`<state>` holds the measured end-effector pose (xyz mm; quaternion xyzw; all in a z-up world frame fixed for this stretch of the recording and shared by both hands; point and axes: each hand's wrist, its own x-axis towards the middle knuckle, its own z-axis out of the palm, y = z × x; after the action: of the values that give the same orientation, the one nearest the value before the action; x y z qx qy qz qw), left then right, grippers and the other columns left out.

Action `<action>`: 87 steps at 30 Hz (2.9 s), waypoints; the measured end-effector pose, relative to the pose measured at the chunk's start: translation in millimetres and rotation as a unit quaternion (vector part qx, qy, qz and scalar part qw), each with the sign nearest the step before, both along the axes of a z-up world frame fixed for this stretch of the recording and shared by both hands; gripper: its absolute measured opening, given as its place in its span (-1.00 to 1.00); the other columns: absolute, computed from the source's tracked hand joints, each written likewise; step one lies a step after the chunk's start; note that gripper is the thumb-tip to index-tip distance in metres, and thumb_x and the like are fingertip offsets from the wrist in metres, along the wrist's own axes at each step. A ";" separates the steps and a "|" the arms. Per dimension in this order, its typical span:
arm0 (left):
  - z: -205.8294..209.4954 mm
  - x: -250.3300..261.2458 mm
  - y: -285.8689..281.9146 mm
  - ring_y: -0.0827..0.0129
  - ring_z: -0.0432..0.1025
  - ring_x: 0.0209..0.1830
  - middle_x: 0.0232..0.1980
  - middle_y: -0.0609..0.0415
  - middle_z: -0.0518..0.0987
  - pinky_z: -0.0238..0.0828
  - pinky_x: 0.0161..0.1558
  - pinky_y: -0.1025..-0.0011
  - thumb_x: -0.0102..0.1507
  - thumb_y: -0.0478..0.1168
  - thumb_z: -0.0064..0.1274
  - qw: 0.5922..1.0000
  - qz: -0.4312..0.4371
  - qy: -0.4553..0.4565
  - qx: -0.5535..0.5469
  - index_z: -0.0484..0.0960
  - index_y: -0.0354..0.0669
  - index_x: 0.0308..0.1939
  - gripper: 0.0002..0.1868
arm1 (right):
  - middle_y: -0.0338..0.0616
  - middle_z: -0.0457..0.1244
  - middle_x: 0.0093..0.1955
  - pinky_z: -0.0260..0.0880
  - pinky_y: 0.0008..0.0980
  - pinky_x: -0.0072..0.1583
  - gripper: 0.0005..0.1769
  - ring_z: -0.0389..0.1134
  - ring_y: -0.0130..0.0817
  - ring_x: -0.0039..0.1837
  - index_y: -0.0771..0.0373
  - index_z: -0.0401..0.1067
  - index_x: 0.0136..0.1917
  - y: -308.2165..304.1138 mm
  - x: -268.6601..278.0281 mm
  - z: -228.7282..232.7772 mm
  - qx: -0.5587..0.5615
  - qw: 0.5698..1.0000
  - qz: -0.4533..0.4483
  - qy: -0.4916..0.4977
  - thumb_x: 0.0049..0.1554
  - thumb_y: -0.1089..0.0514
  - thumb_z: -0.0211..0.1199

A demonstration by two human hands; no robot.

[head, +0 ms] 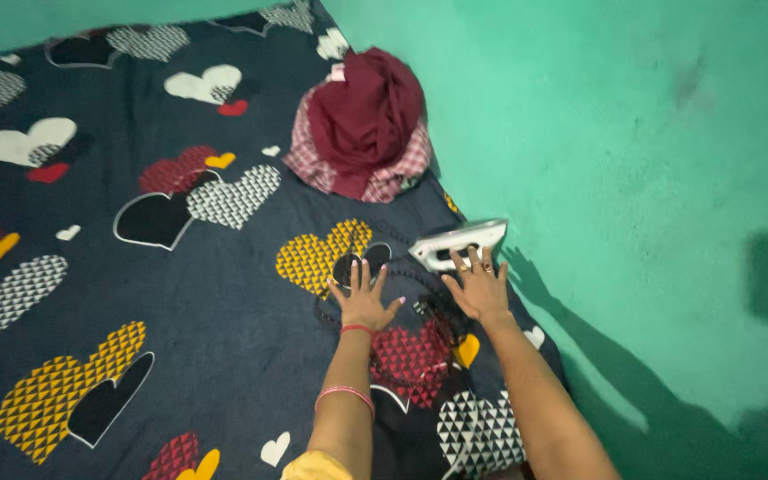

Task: The person plugs in an iron and irons a maroon long-sleeved shirt on a bed. They smooth the shirt, iron the back and front, and flip it over to continue ironing different sections.

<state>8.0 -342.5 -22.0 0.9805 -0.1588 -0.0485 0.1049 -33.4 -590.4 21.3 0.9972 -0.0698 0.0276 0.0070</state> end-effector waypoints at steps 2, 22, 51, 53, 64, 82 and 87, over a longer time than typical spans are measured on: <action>-12.4 -2.7 -5.2 0.14 -0.49 0.71 0.71 0.01 -0.26 -0.71 0.38 -0.56 0.22 0.54 -0.24 1.000 -0.007 0.011 0.007 -0.02 0.30 0.62 -0.02 | -0.04 -0.12 0.68 -0.28 0.40 0.52 -0.22 -0.27 0.05 0.70 -0.23 -0.02 0.64 -3.5 -8.6 -17.0 0.011 1.000 -0.008 0.004 0.24 -0.43 -0.11; -114.4 -24.0 -25.3 0.15 -0.41 0.70 0.70 -0.03 -0.15 -0.73 0.36 -0.55 0.21 0.42 -0.12 0.998 -0.005 0.067 -0.015 0.10 0.27 0.59 -0.09 | 0.02 -0.10 0.66 -0.21 0.31 0.52 -0.24 -0.21 0.10 0.67 -0.19 0.00 0.63 22.1 -33.2 -135.7 0.106 0.988 0.027 0.111 0.24 -0.35 -0.03; -145.7 -4.4 -28.1 0.13 -0.38 0.69 0.67 -0.09 -0.12 -0.70 0.42 -0.46 0.16 0.53 -0.13 0.991 -0.018 0.129 0.009 0.09 0.22 0.58 0.01 | 0.06 0.17 0.48 0.23 0.25 0.33 -0.17 0.21 0.21 0.42 0.11 0.11 0.58 33.0 20.2 -210.0 0.169 0.980 -0.066 0.081 0.12 -0.05 0.30; -147.3 -3.6 -28.5 0.12 -0.37 0.70 0.68 -0.10 -0.11 -0.69 0.44 -0.44 0.16 0.53 -0.13 0.991 -0.019 0.131 0.002 0.09 0.22 0.58 0.01 | -0.14 0.20 0.47 0.15 0.33 0.39 -0.33 0.14 0.12 0.51 -0.02 0.33 0.43 37.3 22.8 -206.4 0.175 0.973 -0.111 0.098 0.08 -0.09 0.35; -109.0 8.3 -23.1 0.07 -0.13 0.68 0.62 -0.20 0.09 -0.65 0.45 -0.47 0.21 0.39 0.06 0.990 -0.002 0.128 -0.052 -0.30 0.23 0.69 0.17 | -0.12 0.16 0.41 0.09 0.36 0.37 -0.38 0.06 0.07 0.49 0.01 0.57 0.14 58.4 28.5 -144.9 0.161 0.969 -0.185 0.032 -0.24 0.05 0.54; 46.7 46.7 -28.1 0.17 0.29 0.45 0.38 -0.06 0.45 -0.35 0.50 -0.40 0.28 0.09 0.08 0.970 -0.117 -0.087 -0.193 -0.30 0.11 0.66 0.06 | 0.09 0.29 0.08 0.45 -0.11 0.11 -0.29 0.39 0.09 0.10 0.06 0.43 0.33 76.1 76.5 64.7 0.310 0.894 0.051 -0.318 -0.11 0.19 0.48; 109.0 59.9 -40.4 0.13 0.24 0.48 0.40 -0.12 0.41 -0.20 0.45 -0.34 0.38 0.08 -0.06 0.928 -0.159 -0.216 -0.260 -0.22 0.02 0.64 -0.11 | 0.15 0.26 0.06 0.46 -0.13 0.04 -0.28 0.39 0.03 0.03 0.16 0.37 0.40 70.5 84.4 153.1 0.313 0.878 0.041 -0.359 -0.03 0.20 0.44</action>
<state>67.9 -383.0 87.0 0.8675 -0.3387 0.1914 0.3100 51.0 -519.9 174.4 0.8711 -0.0315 0.3606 -0.3319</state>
